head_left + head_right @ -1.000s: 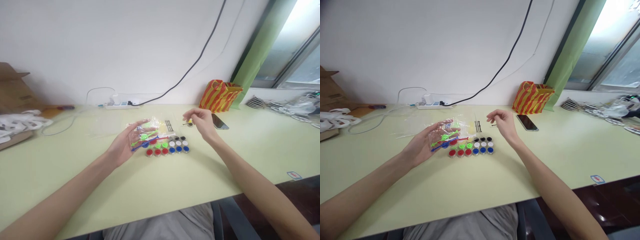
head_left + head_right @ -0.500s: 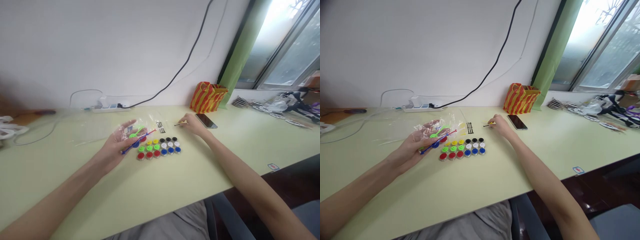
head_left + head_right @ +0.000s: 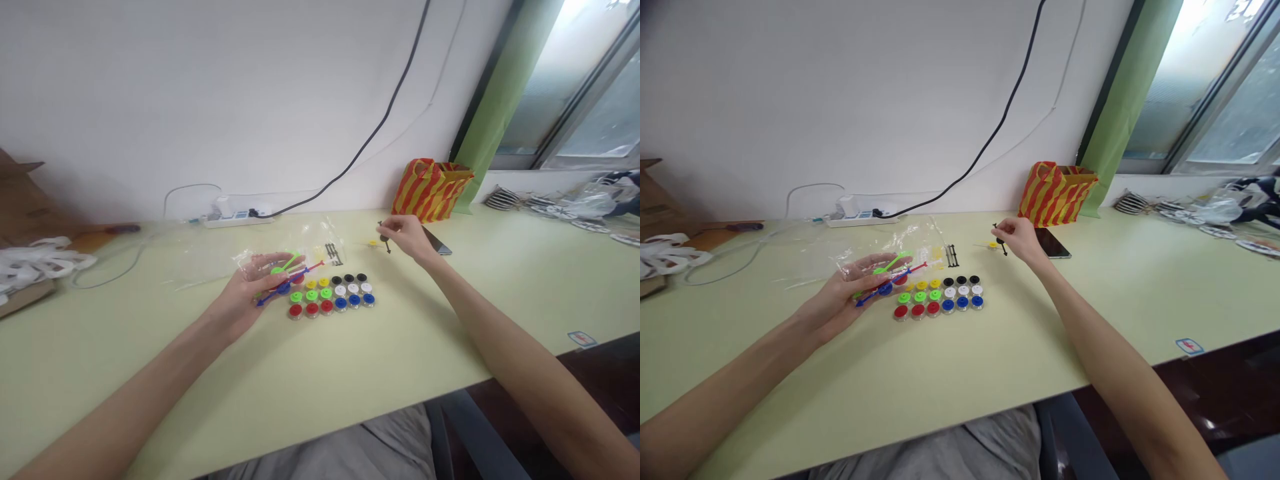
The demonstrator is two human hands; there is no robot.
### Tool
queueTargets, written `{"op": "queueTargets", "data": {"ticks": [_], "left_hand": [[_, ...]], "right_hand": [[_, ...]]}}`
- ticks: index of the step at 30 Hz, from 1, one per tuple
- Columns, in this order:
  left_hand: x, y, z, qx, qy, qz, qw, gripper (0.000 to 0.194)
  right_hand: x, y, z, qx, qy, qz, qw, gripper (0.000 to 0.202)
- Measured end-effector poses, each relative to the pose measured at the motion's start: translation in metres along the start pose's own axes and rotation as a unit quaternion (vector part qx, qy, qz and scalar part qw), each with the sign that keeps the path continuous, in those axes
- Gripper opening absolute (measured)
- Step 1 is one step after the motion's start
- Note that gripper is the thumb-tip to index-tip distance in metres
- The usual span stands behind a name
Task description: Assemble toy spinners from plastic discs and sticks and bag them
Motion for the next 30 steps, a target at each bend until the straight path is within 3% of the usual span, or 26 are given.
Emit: {"op": "queueTargets", "data": {"ticks": [3,7,15,24,30], "left_hand": [[0.0,0.0,-0.001,-0.005,0.003,0.014,1.0,0.044],[0.002,-0.002,-0.003,-0.016,0.004,0.024,1.0,0.045],[-0.001,0.004,0.0,-0.013,0.015,0.045,0.999,0.048],[0.002,0.002,-0.002,-0.013,0.018,0.046,0.999,0.043],[0.004,0.004,-0.001,-0.002,0.037,0.056,0.998,0.041]], "right_hand": [[-0.006,0.002,-0.005,0.09,-0.063,0.232,0.967,0.035],[0.012,0.021,-0.013,0.132,-0.042,0.407,0.903,0.041],[0.037,0.072,-0.032,0.139,0.03,0.498,0.855,0.039],[0.056,0.089,-0.049,0.149,0.078,0.505,0.846,0.031],[0.069,0.105,-0.061,0.131,0.207,0.494,0.834,0.029]]}}
Point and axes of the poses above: each hand's wrist, its own z-axis towards the middle knuckle, its own x-axis out of the palm, y = z × x, the point moved 6 cm from there along z, towards the middle knuckle, and after that the axes turned 6 degrees about -x, right-handed, at the moved point
